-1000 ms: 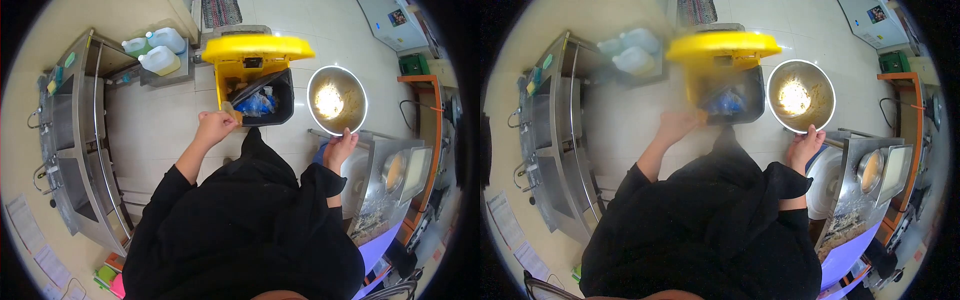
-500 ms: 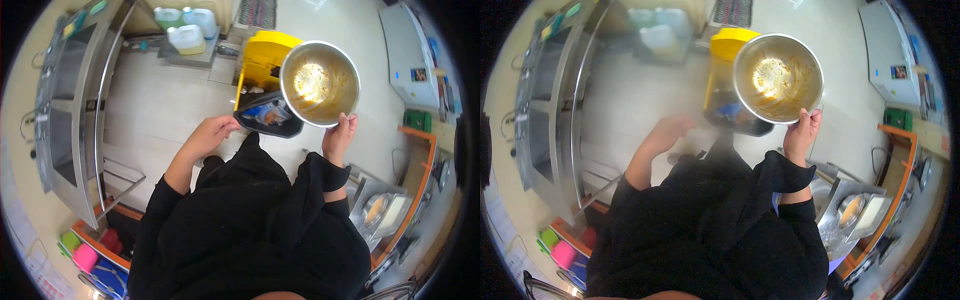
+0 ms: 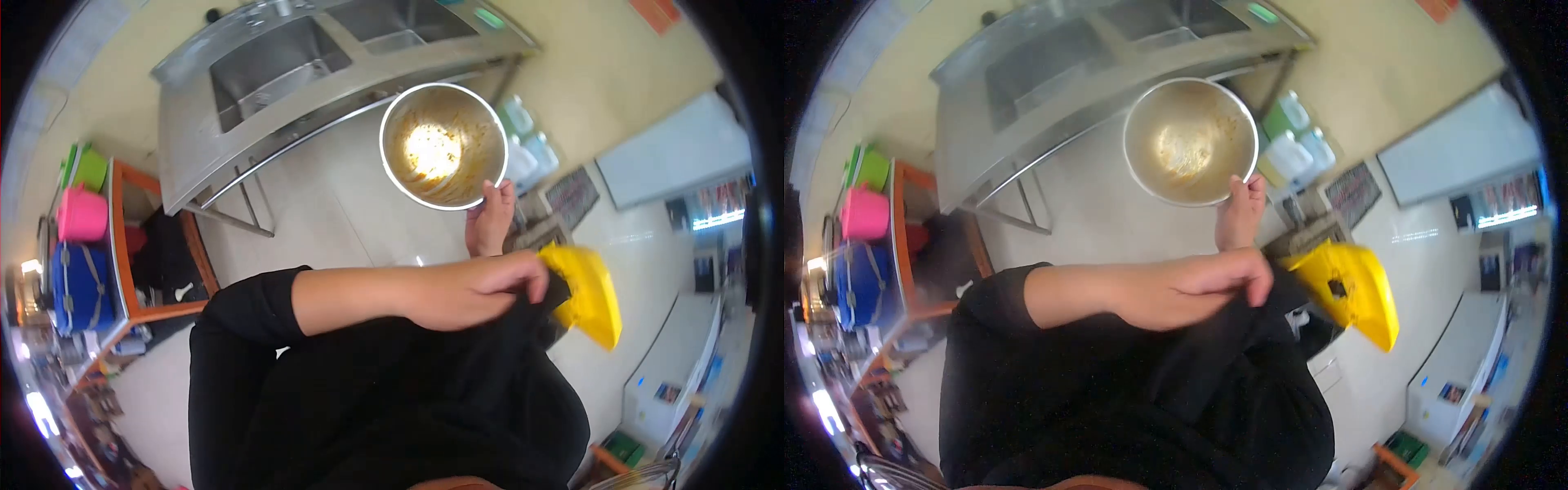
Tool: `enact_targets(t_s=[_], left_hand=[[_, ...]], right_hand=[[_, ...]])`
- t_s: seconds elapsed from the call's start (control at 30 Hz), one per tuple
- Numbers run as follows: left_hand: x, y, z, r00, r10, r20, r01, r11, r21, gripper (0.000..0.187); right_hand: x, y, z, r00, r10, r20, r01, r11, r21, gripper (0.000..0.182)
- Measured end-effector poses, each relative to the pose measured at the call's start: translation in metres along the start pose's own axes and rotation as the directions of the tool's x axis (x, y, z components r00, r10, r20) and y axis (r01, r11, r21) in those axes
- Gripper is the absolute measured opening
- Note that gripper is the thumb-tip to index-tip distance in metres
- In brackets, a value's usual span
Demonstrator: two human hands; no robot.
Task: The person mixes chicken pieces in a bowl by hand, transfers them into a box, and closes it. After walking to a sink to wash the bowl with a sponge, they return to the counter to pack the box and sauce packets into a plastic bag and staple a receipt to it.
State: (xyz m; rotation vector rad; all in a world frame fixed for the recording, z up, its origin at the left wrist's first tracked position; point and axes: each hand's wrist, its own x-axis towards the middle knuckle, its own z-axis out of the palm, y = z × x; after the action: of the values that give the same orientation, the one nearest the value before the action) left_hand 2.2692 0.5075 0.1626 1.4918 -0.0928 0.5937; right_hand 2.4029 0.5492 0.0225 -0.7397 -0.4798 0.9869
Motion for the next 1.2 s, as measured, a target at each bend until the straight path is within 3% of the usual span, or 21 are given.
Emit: enact_targets(t_s=[0.07, 0.1, 0.13, 0.2, 0.3, 0.33, 0.37, 0.4, 0.43, 0.47, 0.53, 0.6, 0.67, 0.77, 0.87, 0.9, 0.93, 1.0, 1.07, 1.13, 1.2], left_hand=[[0.008, 0.042, 0.021, 0.996, -0.066, -0.060, 0.072, 0.992, 0.103, 0.019], [0.013, 0.071, 0.022, 0.970, 0.023, 0.244, -0.023, 1.000, -0.002, 0.021], [0.014, 0.088, 0.026, 0.843, 0.129, 0.523, -0.076, 0.990, -0.121, 0.024], [-0.002, 0.031, 0.062, 0.643, 0.465, 0.608, -0.404, 0.881, -0.246, 0.031], [-0.009, 0.095, -0.058, 0.864, 0.426, 0.270, -0.484, 0.850, 0.208, 0.038], [-0.023, 0.096, -0.088, 0.980, 0.193, 0.040, -0.196, 0.937, 0.290, 0.031], [-0.030, 0.084, -0.122, 0.934, 0.255, -0.251, -0.152, 0.917, 0.368, 0.036], [-0.038, 0.071, -0.155, 0.783, 0.297, -0.546, -0.059, 0.910, 0.411, 0.042], [-0.046, 0.059, -0.189, 0.572, 0.307, -0.761, 0.032, 0.918, 0.394, 0.049], [-0.048, 0.040, -0.226, 0.389, 0.250, -0.887, 0.083, 0.949, 0.304, 0.070], [-0.058, -0.006, -0.299, 0.085, 0.040, -0.996, 0.412, 0.908, 0.071, 0.086], [-0.047, -0.027, -0.347, 0.139, -0.329, -0.934, 0.226, 0.929, -0.294, 0.092], [-0.021, -0.049, -0.390, 0.288, -0.396, -0.872, 0.126, 0.918, -0.375, 0.087], [0.028, -0.084, -0.458, 0.434, -0.311, -0.845, -0.071, 0.924, -0.376, 0.073], [0.055, -0.120, -0.521, 0.387, -0.388, -0.836, -0.192, 0.853, -0.485, 0.058], [0.075, -0.115, -0.532, 0.278, -0.432, -0.858, -0.135, 0.867, -0.481, 0.052], [0.085, -0.120, -0.547, 0.264, -0.455, -0.851, -0.132, 0.857, -0.499, 0.052], [0.101, -0.133, -0.577, 0.235, -0.486, -0.842, -0.137, 0.841, -0.523, 0.051], [0.109, -0.152, -0.603, 0.220, -0.539, -0.813, -0.146, 0.806, -0.573, 0.050], [0.116, -0.172, -0.624, 0.191, -0.581, -0.791, -0.176, 0.773, -0.610, 0.050], [0.124, -0.188, -0.642, 0.150, -0.609, -0.779, -0.221, 0.747, -0.627, 0.051]], right_hand=[[0.008, 0.028, 0.027, 0.994, 0.064, 0.085, -0.063, 0.998, -0.009, 0.006], [0.017, 0.041, 0.040, 0.986, 0.104, 0.129, -0.104, 0.995, -0.009, 0.007], [0.026, 0.052, 0.051, 0.978, 0.127, 0.167, -0.123, 0.992, -0.035, 0.007], [0.045, 0.072, 0.071, 0.963, 0.171, 0.208, -0.161, 0.985, -0.065, 0.007], [0.083, 0.081, 0.101, 0.948, 0.184, 0.260, -0.177, 0.983, -0.049, 0.008], [0.097, 0.083, 0.107, 0.946, 0.187, 0.264, -0.181, 0.982, -0.046, 0.008], [0.116, 0.086, 0.109, 0.941, 0.201, 0.272, -0.195, 0.980, -0.048, 0.008], [0.138, 0.089, 0.111, 0.934, 0.216, 0.283, -0.211, 0.976, -0.051, 0.008], [0.160, 0.092, 0.113, 0.927, 0.226, 0.300, -0.222, 0.974, -0.048, 0.008], [0.182, 0.093, 0.118, 0.916, 0.263, 0.301, -0.253, 0.965, -0.073, 0.008], [0.238, 0.094, 0.132, 0.895, 0.318, 0.314, -0.294, 0.948, -0.122, 0.008], [0.299, 0.099, 0.145, 0.855, 0.399, 0.331, -0.346, 0.915, -0.210, 0.009], [0.359, 0.105, 0.163, 0.830, 0.467, 0.305, -0.386, 0.876, -0.289, 0.010], [0.440, 0.110, 0.186, 0.681, 0.618, 0.393, -0.472, 0.781, -0.409, 0.010], [0.531, 0.131, 0.196, 0.530, 0.756, 0.385, -0.413, 0.627, -0.661, 0.011], [0.564, 0.139, 0.202, 0.491, 0.801, 0.344, -0.370, 0.549, -0.750, 0.013], [0.597, 0.147, 0.208, 0.455, 0.841, 0.294, -0.314, 0.460, -0.830, 0.016], [0.658, 0.181, 0.226, 0.523, 0.803, 0.286, -0.088, 0.385, -0.919, 0.028], [0.719, 0.247, 0.242, 0.570, 0.710, 0.413, 0.070, 0.458, -0.886, 0.040], [0.779, 0.357, 0.249, 0.645, 0.493, 0.584, 0.348, 0.491, -0.799, 0.051], [0.790, 0.358, 0.299, 0.632, 0.573, 0.521, 0.475, 0.245, -0.845, 0.058]])
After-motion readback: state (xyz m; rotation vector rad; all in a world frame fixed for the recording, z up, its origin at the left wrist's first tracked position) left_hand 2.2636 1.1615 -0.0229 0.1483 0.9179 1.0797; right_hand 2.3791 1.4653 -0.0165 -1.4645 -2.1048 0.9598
